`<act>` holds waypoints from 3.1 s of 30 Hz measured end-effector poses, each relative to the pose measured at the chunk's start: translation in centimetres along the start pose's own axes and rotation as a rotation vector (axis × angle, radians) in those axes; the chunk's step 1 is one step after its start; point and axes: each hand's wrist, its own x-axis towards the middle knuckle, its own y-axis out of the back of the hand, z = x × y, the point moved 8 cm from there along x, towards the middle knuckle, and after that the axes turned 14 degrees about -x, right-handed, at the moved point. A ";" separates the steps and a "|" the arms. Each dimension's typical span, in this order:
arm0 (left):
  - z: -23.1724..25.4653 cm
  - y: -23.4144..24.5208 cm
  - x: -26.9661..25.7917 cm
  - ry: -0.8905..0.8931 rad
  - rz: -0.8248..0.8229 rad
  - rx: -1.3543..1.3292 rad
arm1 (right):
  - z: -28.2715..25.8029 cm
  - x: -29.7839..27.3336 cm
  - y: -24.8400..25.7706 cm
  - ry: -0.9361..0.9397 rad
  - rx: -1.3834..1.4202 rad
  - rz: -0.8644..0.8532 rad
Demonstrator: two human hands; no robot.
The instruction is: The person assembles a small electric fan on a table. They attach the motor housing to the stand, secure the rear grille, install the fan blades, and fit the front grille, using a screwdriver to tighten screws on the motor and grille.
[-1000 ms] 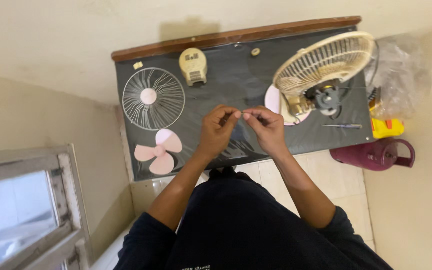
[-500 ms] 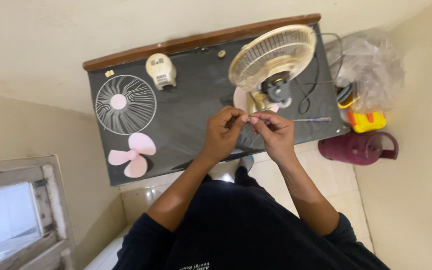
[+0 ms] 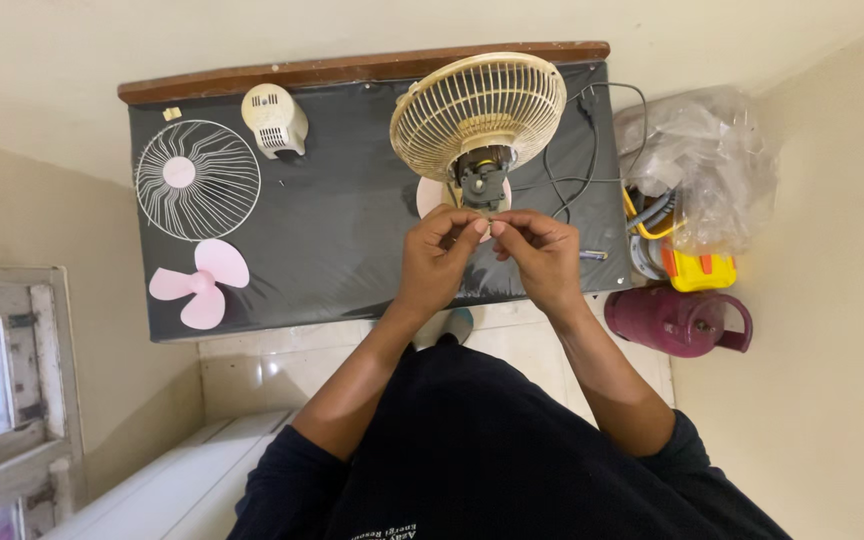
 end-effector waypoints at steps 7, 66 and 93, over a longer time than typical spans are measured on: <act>-1.3 -0.2 0.7 0.049 0.024 0.072 | 1.3 0.7 0.9 -0.012 0.032 0.011; 0.1 5.8 4.5 -0.341 0.107 0.683 | -10.3 7.5 -4.7 0.439 -1.112 -0.186; -1.2 5.6 4.5 -0.290 0.070 0.674 | -11.0 8.4 -5.0 0.448 -1.193 -0.266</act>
